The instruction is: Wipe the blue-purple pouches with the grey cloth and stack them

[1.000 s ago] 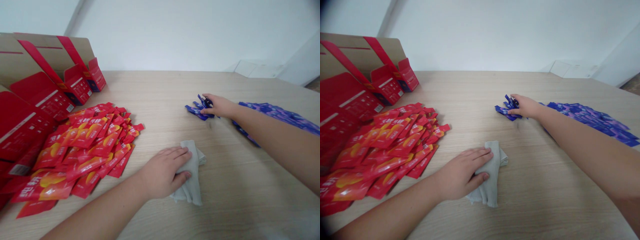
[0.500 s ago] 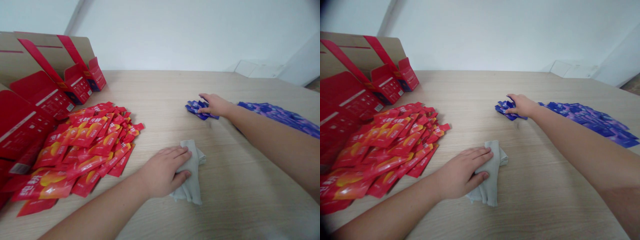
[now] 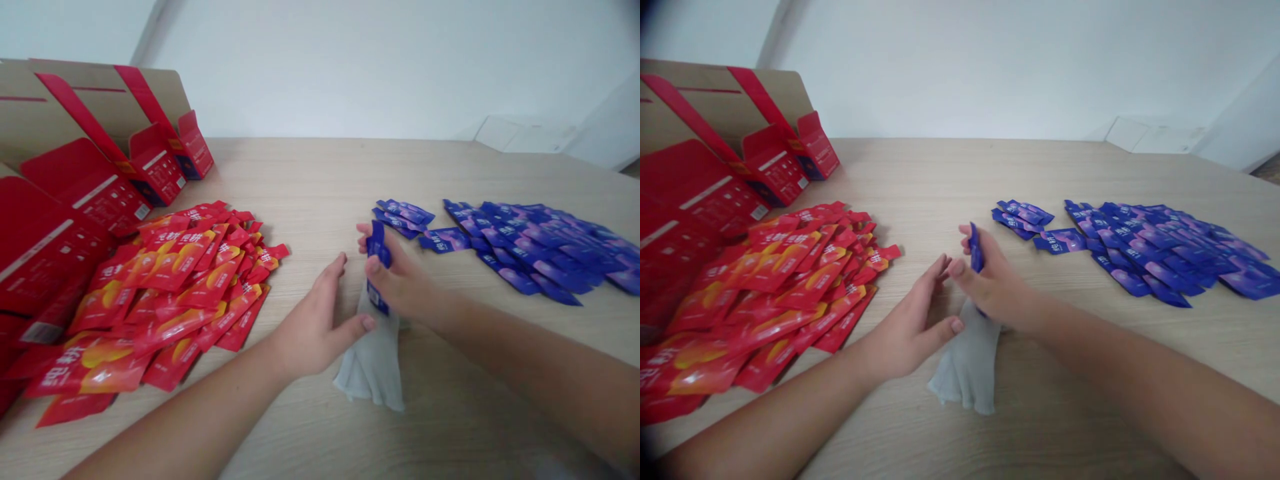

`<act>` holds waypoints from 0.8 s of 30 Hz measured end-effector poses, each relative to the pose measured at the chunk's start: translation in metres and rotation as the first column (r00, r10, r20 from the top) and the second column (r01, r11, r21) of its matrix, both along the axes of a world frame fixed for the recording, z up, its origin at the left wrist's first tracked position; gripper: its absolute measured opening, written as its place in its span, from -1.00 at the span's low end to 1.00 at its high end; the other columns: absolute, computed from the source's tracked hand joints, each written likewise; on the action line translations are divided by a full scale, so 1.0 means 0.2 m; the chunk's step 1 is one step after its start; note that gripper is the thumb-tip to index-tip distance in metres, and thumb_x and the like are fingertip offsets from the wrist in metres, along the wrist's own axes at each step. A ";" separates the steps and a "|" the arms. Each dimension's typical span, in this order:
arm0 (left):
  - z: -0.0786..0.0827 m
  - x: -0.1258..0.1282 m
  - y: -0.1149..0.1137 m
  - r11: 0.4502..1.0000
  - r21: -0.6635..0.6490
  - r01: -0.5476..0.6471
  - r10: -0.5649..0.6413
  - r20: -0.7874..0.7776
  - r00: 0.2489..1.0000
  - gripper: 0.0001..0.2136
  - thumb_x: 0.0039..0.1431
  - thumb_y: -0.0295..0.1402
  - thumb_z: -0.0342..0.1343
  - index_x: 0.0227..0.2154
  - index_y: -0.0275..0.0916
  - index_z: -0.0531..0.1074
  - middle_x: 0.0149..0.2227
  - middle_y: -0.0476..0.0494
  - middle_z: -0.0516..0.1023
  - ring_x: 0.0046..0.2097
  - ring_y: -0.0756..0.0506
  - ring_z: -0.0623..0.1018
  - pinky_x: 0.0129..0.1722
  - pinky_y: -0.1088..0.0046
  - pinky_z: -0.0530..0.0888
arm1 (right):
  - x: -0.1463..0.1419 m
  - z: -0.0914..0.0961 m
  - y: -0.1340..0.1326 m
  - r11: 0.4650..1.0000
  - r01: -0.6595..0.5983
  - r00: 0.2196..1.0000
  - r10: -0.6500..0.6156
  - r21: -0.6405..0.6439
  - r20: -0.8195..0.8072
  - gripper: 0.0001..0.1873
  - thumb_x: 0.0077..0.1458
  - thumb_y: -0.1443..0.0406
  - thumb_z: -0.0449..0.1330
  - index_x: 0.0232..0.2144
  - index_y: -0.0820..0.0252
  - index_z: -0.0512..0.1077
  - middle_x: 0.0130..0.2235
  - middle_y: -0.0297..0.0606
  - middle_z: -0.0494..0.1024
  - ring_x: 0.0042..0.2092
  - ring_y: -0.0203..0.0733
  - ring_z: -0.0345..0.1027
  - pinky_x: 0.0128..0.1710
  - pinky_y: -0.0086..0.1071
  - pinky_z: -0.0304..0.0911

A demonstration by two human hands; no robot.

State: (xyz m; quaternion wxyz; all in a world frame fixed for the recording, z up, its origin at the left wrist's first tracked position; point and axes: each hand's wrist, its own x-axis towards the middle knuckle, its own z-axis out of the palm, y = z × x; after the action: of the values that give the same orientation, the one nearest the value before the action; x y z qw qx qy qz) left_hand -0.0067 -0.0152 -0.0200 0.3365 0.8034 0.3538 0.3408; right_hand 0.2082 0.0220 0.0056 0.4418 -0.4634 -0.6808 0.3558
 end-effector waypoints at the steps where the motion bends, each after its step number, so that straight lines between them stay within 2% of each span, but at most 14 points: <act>1: 0.00 0.00 0.01 1.000 0.001 0.014 -0.014 0.027 1.000 -0.06 0.38 -0.05 0.31 0.58 -0.20 -0.14 0.59 -0.48 0.03 0.58 -0.45 0.15 0.51 -0.21 0.23 | -0.06 -0.01 -0.06 0.999 -0.016 1.000 0.015 -0.051 -0.019 -0.07 0.18 -0.36 0.25 0.39 -0.06 0.25 0.30 -0.02 0.45 0.32 0.20 0.37 0.33 0.14 0.36; 4: 0.01 0.01 0.02 1.000 0.024 0.020 -0.022 0.070 0.997 -0.11 0.33 -0.21 0.34 0.56 -0.19 -0.03 0.53 -0.45 0.20 0.53 -0.43 0.26 0.48 -0.18 0.30 | -0.18 0.00 -0.13 0.968 -0.063 0.996 0.046 -0.244 -0.073 -0.10 0.16 -0.28 0.33 0.40 -0.17 0.24 0.38 -0.05 0.42 0.41 0.26 0.29 0.38 0.26 0.29; 7: 0.02 0.02 0.03 0.998 0.043 -0.046 0.042 0.082 0.996 -0.27 0.32 -0.34 0.24 0.49 -0.21 0.13 0.45 -0.42 0.35 0.45 -0.39 0.41 0.41 -0.14 0.40 | -0.20 0.03 -0.10 0.925 -0.169 0.983 0.131 -0.340 -0.132 0.02 0.16 -0.27 0.33 0.47 -0.01 0.17 0.42 0.06 0.40 0.43 0.30 0.29 0.40 0.27 0.28; 9: 0.01 0.02 0.04 0.993 -0.040 -0.110 0.114 0.120 0.986 -0.45 0.36 -0.34 0.18 0.37 -0.22 0.30 0.30 -0.38 0.53 0.28 -0.33 0.59 0.28 -0.05 0.55 | -0.15 0.04 -0.09 0.930 -0.197 0.980 0.187 -0.311 -0.063 0.11 0.16 -0.29 0.31 0.54 0.03 0.08 0.50 0.09 0.28 0.48 0.34 0.21 0.39 0.30 0.29; 11: 0.01 0.01 0.05 0.963 -0.162 -0.214 0.239 0.161 0.958 -0.63 0.42 -0.31 0.13 0.23 -0.21 0.39 0.12 -0.30 0.66 0.09 -0.25 0.71 0.11 0.08 0.66 | -0.06 0.04 -0.13 0.957 -0.176 0.959 0.220 -0.229 0.180 0.14 0.16 -0.28 0.32 0.58 -0.07 0.01 0.59 0.00 0.10 0.55 0.39 0.04 0.41 0.37 0.23; 12: 0.01 0.00 0.06 0.939 -0.197 -0.283 0.314 0.151 0.937 -0.68 0.43 -0.29 0.12 0.17 -0.21 0.41 0.05 -0.27 0.69 0.01 -0.23 0.73 0.05 0.12 0.67 | -0.01 0.03 -0.17 0.972 -0.170 0.913 0.218 -0.164 0.344 0.14 0.14 -0.25 0.35 0.58 -0.12 0.03 0.60 -0.04 0.05 0.57 0.42 -0.03 0.43 0.42 0.18; 13: 0.02 -0.01 0.07 0.911 -0.201 -0.361 0.388 0.114 0.915 -0.71 0.43 -0.27 0.14 0.14 -0.20 0.42 0.00 -0.25 0.70 -0.04 -0.22 0.74 0.00 0.15 0.68 | 0.04 0.02 -0.21 0.974 -0.211 0.835 0.226 -0.088 0.501 0.15 0.10 -0.22 0.40 0.58 -0.14 0.07 0.59 -0.05 0.07 0.56 0.48 -0.04 0.42 0.47 0.17; 15: 0.04 -0.03 0.09 0.858 -0.137 -0.495 0.497 -0.019 0.868 -0.73 0.40 -0.25 0.18 0.08 -0.19 0.44 -0.10 -0.20 0.70 -0.14 -0.21 0.74 -0.09 0.19 0.67 | 0.12 0.00 -0.32 0.939 -0.341 0.672 0.208 0.048 0.711 0.14 0.01 -0.15 0.48 0.54 -0.11 0.19 0.52 0.06 0.24 0.48 0.64 0.13 0.30 0.58 0.26; 17: 0.06 -0.04 0.09 0.840 -0.062 -0.540 0.528 -0.144 0.837 -0.70 0.37 -0.24 0.22 0.08 -0.19 0.43 -0.19 -0.15 0.68 -0.24 -0.20 0.71 -0.20 0.23 0.65 | 0.13 -0.02 -0.41 0.895 -0.442 0.537 0.207 0.064 0.817 0.13 -0.05 -0.10 0.53 0.49 -0.03 0.28 0.46 0.18 0.35 0.36 0.72 0.31 0.11 0.56 0.44; 19: 0.07 -0.04 0.09 0.845 -0.025 -0.534 0.517 -0.217 0.828 -0.67 0.37 -0.22 0.21 0.12 -0.19 0.40 -0.23 -0.13 0.66 -0.29 -0.20 0.70 -0.25 0.25 0.63 | 0.09 -0.03 -0.44 0.867 -0.497 0.443 0.218 0.035 0.870 -0.03 -0.06 -0.02 0.56 0.36 0.08 0.45 0.38 0.24 0.45 0.29 0.72 0.40 0.01 0.48 0.52; 21: 0.06 -0.04 0.08 0.854 0.000 -0.520 0.502 -0.261 0.825 -0.60 0.38 -0.21 0.19 0.19 -0.19 0.34 -0.20 -0.17 0.67 -0.28 -0.22 0.71 -0.24 0.21 0.64 | 0.04 -0.04 -0.40 0.854 -0.519 0.411 0.207 0.041 0.888 -0.25 -0.02 0.10 0.55 0.21 0.17 0.56 0.30 0.24 0.54 0.24 0.67 0.43 0.04 0.44 0.51; 22: 0.05 -0.03 0.07 0.857 0.021 -0.515 0.500 -0.277 0.821 -0.54 0.38 -0.20 0.19 0.25 -0.20 0.30 -0.12 -0.23 0.68 -0.23 -0.24 0.72 -0.21 0.16 0.65 | 0.02 -0.03 -0.37 0.847 -0.529 0.426 0.206 0.058 0.881 -0.33 0.01 0.17 0.52 0.17 0.18 0.57 0.26 0.20 0.56 0.25 0.62 0.43 0.10 0.42 0.48; 24: 0.03 -0.03 0.06 0.862 0.084 -0.501 0.501 -0.296 0.813 -0.37 0.38 -0.18 0.20 0.40 -0.24 0.15 0.14 -0.42 0.61 -0.02 -0.33 0.73 -0.06 0.04 0.67 | 0.03 -0.01 -0.28 0.841 -0.534 0.529 0.246 0.093 0.812 -0.39 0.06 0.31 0.44 0.18 0.12 0.54 0.23 0.07 0.59 0.28 0.47 0.41 0.23 0.33 0.41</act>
State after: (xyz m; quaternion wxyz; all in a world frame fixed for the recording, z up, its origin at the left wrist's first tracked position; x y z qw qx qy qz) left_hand -0.0120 -0.0039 -0.0145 0.1748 0.7253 0.6002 0.2883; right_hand 0.2136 -0.0331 0.0042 0.0841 -0.3216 -0.9386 0.0927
